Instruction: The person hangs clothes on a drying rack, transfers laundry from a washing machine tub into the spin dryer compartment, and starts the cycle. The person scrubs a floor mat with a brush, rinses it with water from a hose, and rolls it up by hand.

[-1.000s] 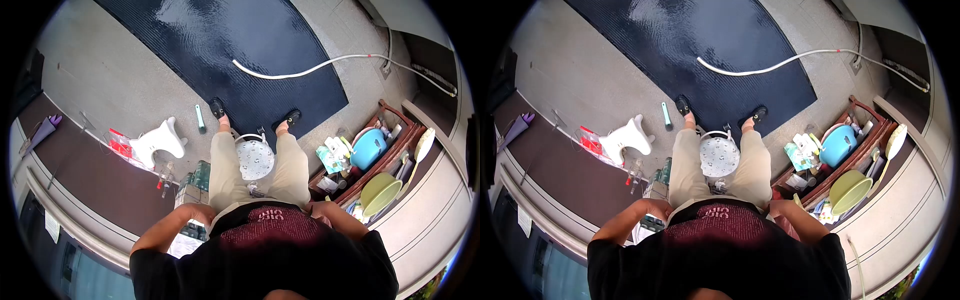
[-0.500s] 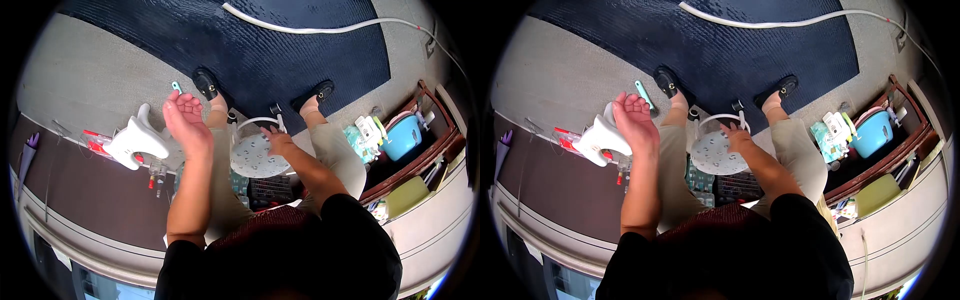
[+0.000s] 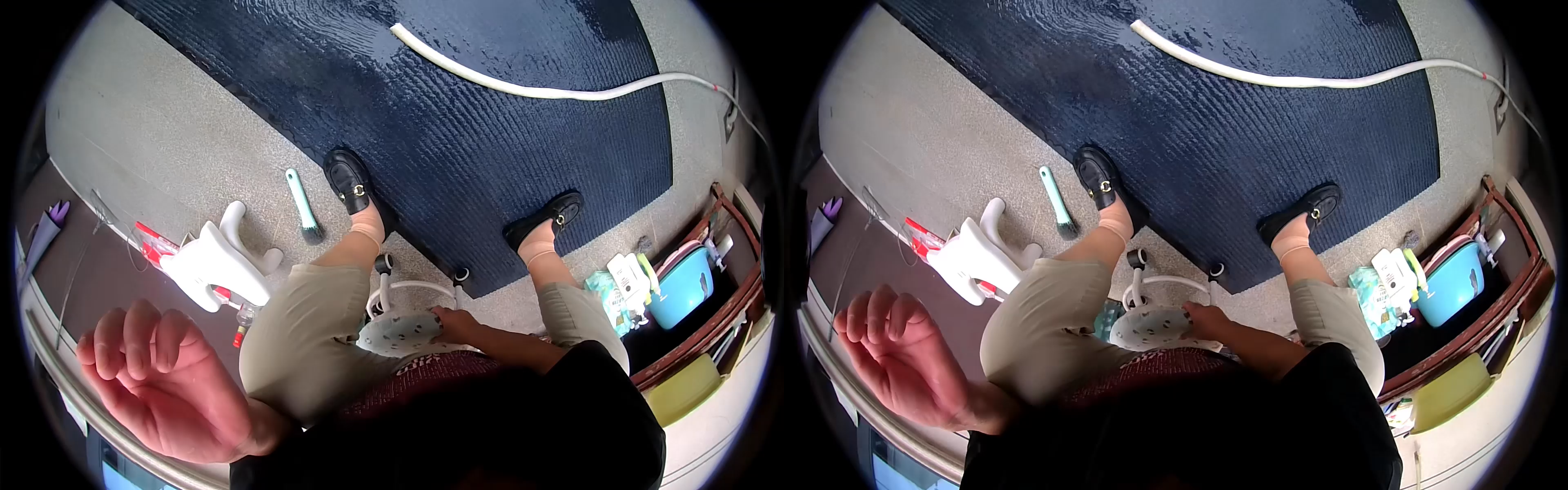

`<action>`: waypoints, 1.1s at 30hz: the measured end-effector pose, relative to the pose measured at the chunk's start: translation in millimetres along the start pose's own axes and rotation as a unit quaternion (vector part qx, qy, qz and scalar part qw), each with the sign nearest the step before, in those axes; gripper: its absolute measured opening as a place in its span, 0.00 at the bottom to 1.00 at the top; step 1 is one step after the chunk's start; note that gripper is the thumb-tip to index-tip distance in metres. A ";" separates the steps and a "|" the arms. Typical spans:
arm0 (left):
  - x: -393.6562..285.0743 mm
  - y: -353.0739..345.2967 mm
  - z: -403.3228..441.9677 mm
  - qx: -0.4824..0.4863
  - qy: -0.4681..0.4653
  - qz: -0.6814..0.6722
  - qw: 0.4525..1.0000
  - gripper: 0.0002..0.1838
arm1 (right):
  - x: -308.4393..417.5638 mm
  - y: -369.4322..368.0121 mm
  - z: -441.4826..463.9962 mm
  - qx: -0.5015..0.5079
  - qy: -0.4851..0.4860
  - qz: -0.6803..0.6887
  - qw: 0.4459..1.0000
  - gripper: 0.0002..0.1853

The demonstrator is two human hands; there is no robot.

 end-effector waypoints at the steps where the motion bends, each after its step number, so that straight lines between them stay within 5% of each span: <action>1: -2.6 1.5 -10.4 0.017 0.004 -0.022 1.000 0.04 | -2.1 -0.6 15.5 0.021 0.006 -0.006 1.000 0.36; 2: -5.5 1.3 -15.5 0.021 0.006 -0.024 0.999 0.03 | -2.6 -6.6 13.6 0.068 0.003 -0.007 0.998 0.37; 4: -20.3 1.6 -38.5 0.080 -0.016 -0.080 0.993 0.03 | 14.4 23.7 22.4 0.088 -0.241 0.096 0.962 0.37; 5: -24.4 2.4 -45.9 0.094 -0.023 -0.080 0.992 0.03 | -23.4 -12.5 54.5 0.148 -0.114 0.013 0.982 0.40; 6: -26.1 6.4 -54.4 0.116 -0.032 -0.089 0.989 0.03 | 41.3 35.7 12.6 0.159 -0.129 0.022 0.979 0.40; 10: -41.1 9.3 -89.1 0.196 -0.072 -0.143 0.967 0.06 | 17.7 9.9 20.0 0.094 -0.197 0.141 0.966 0.39; 11: -38.0 6.0 -83.3 0.210 -0.072 -0.148 0.964 0.08 | 12.2 8.9 25.4 0.059 -0.187 0.050 0.979 0.39; 13: -32.8 5.5 -72.5 0.206 0.034 -0.206 0.956 0.09 | 55.2 17.9 12.3 0.144 -0.029 -0.182 0.972 0.34; 14: -35.7 6.8 -77.4 0.222 0.028 -0.218 0.950 0.11 | 40.4 12.3 26.3 0.141 -0.025 -0.189 0.971 0.38; 15: -30.8 19.1 -55.5 0.255 0.013 -0.144 0.956 0.12 | 28.0 5.6 39.4 0.140 -0.021 -0.194 0.971 0.43; 16: -19.5 45.9 -27.3 0.285 0.000 -0.071 0.956 0.13 | 48.1 21.5 16.4 0.196 -0.135 -0.048 0.970 0.46; 18: -0.1 75.6 0.6 0.271 -0.052 0.087 0.957 0.14 | 35.3 31.1 27.9 0.219 -0.149 0.030 0.964 0.42; 19: 32.0 117.4 25.5 0.192 -0.036 0.246 0.949 0.14 | 25.7 77.2 37.8 0.057 -0.099 0.066 0.991 0.38; 20: 63.2 159.8 48.3 0.125 0.004 0.393 0.911 0.15 | 39.2 82.6 28.4 0.068 -0.099 0.062 0.991 0.35; 21: 103.2 212.0 57.6 0.040 0.090 0.459 0.883 0.17 | 32.9 114.3 26.4 -0.075 -0.055 0.107 0.990 0.31; 22: 147.8 267.1 62.7 0.009 0.131 0.478 0.868 0.18 | 9.6 147.1 41.7 -0.257 0.032 0.041 0.965 0.26; 24: 214.3 347.4 53.9 0.014 0.134 0.619 0.773 0.24 | 25.5 200.6 3.2 -0.477 -0.025 0.038 0.877 0.19; 26: 251.9 387.1 36.9 -0.015 0.169 0.707 0.687 0.25 | 28.6 242.3 -7.5 -0.518 -0.094 0.009 0.850 0.17; 33: 296.0 411.0 -1.7 -0.065 0.075 0.798 0.595 0.24 | 79.5 372.0 41.6 -0.598 0.039 -0.211 0.772 0.22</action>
Point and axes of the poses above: each hand's wrist, its own z-axis towards the middle knuckle, its own y-axis out of the back of the hand, x = y × z, the point moved 5 cm from there along z, towards the middle knuckle, and after that the axes turned 6 degrees about z, right-handed, at the moved point
